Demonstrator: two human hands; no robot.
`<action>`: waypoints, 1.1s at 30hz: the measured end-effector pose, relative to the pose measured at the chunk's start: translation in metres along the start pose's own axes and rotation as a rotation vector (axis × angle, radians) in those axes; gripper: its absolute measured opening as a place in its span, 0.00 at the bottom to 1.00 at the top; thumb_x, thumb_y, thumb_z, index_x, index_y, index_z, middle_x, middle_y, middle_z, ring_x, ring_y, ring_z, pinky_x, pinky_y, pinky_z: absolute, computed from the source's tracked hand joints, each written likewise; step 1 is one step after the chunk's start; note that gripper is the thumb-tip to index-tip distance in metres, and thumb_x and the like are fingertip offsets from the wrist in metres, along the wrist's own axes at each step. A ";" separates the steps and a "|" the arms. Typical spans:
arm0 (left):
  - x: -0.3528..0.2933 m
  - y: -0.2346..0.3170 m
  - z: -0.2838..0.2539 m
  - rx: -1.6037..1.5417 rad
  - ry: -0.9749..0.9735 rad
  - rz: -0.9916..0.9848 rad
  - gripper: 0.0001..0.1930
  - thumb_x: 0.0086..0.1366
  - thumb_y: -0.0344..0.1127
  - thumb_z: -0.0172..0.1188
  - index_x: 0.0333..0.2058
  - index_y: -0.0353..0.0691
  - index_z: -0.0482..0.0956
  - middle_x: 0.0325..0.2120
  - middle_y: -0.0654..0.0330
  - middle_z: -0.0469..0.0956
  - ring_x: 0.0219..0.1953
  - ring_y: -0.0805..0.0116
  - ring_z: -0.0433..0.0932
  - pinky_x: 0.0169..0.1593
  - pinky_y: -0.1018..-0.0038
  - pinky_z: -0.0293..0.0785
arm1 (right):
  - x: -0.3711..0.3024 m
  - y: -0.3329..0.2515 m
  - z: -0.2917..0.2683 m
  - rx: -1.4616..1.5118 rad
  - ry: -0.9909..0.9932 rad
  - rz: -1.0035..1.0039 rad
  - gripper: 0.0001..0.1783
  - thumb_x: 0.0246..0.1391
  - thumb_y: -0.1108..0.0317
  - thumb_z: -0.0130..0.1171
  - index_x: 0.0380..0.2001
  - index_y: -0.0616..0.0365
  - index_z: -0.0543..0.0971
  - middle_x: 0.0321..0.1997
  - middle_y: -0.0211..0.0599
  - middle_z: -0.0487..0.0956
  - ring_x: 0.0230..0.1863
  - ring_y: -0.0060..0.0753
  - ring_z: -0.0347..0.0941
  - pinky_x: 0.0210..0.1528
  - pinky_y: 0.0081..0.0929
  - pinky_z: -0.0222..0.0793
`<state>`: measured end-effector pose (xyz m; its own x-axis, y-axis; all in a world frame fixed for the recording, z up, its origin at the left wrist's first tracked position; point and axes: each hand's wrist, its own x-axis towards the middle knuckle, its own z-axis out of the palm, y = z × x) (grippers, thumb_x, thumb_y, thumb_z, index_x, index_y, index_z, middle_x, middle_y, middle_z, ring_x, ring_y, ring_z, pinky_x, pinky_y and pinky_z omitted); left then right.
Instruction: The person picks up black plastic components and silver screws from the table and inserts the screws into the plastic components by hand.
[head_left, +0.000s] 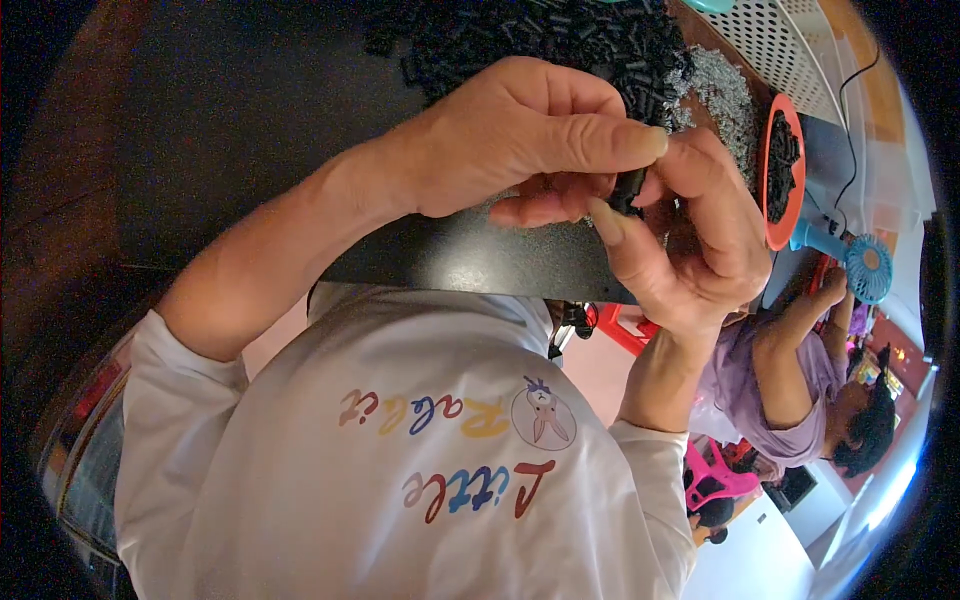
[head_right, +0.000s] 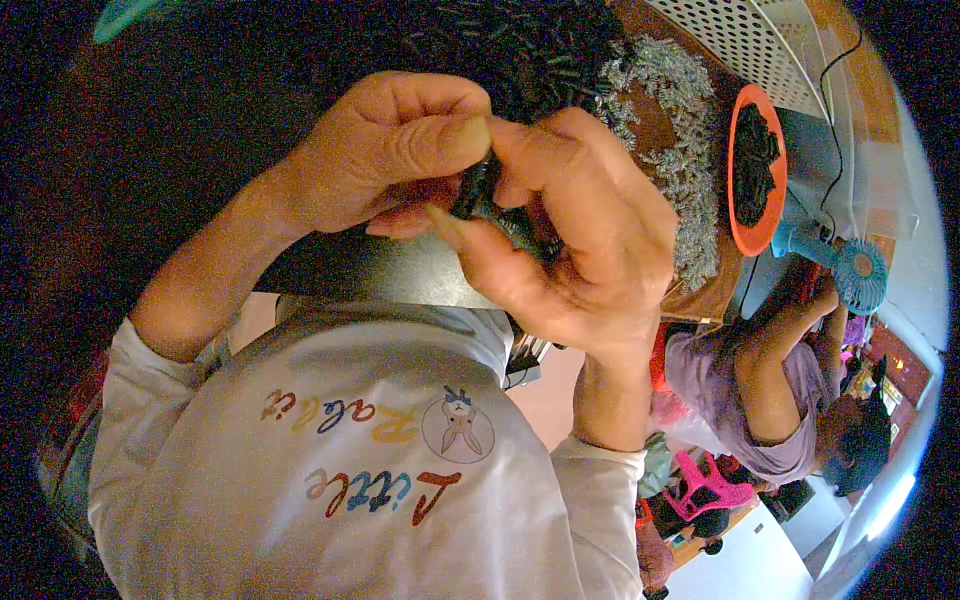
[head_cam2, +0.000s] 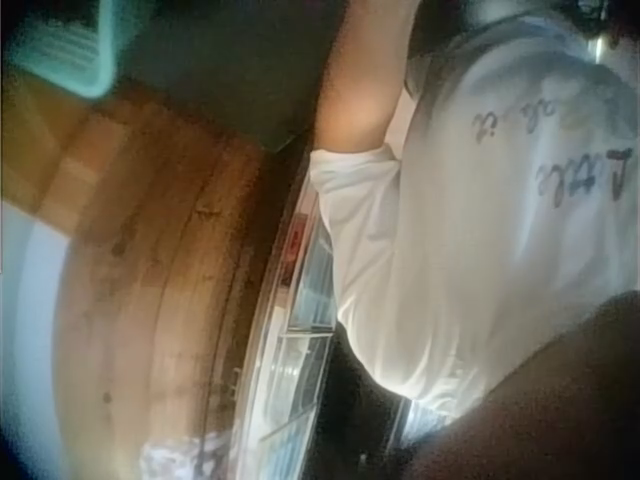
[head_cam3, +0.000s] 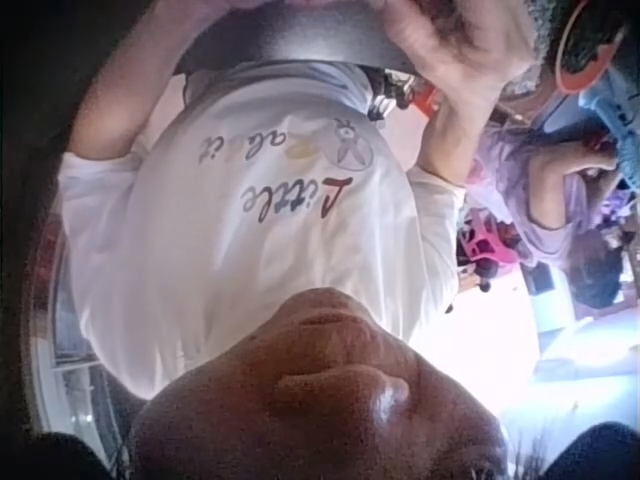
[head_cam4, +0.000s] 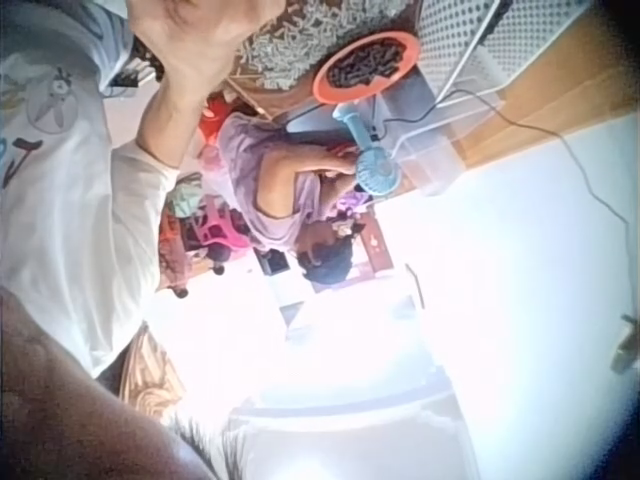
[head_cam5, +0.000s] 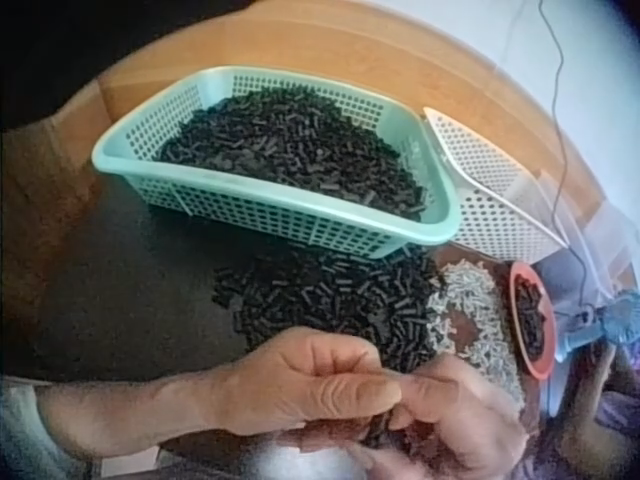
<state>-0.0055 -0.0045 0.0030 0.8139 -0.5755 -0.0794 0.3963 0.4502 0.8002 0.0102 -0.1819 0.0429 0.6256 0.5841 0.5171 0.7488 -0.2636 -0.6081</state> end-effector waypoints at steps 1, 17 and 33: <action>0.001 0.000 0.000 -0.007 0.006 -0.013 0.17 0.64 0.50 0.56 0.29 0.41 0.72 0.14 0.68 0.68 0.09 0.81 0.62 0.10 0.83 0.53 | 0.000 -0.001 0.000 0.001 0.000 0.000 0.21 0.31 0.75 0.69 0.33 0.72 0.77 0.24 0.32 0.70 0.23 0.21 0.61 0.23 0.17 0.54; 0.002 0.002 0.004 0.177 0.241 0.082 0.16 0.68 0.45 0.51 0.24 0.42 0.72 0.13 0.69 0.67 0.09 0.83 0.60 0.11 0.85 0.53 | -0.003 -0.008 -0.004 -0.247 0.027 0.156 0.14 0.35 0.75 0.67 0.29 0.66 0.77 0.18 0.30 0.66 0.17 0.23 0.61 0.19 0.20 0.56; 0.000 0.006 -0.001 0.084 0.160 -0.086 0.15 0.63 0.46 0.58 0.26 0.41 0.75 0.12 0.71 0.67 0.09 0.85 0.57 0.11 0.85 0.47 | -0.004 -0.005 0.000 -0.266 0.000 0.093 0.13 0.35 0.76 0.68 0.28 0.64 0.76 0.20 0.26 0.68 0.17 0.15 0.58 0.19 0.15 0.52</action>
<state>-0.0031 -0.0014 0.0073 0.8384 -0.4904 -0.2378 0.4360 0.3417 0.8326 0.0042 -0.1827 0.0436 0.6944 0.5480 0.4663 0.7192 -0.5085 -0.4735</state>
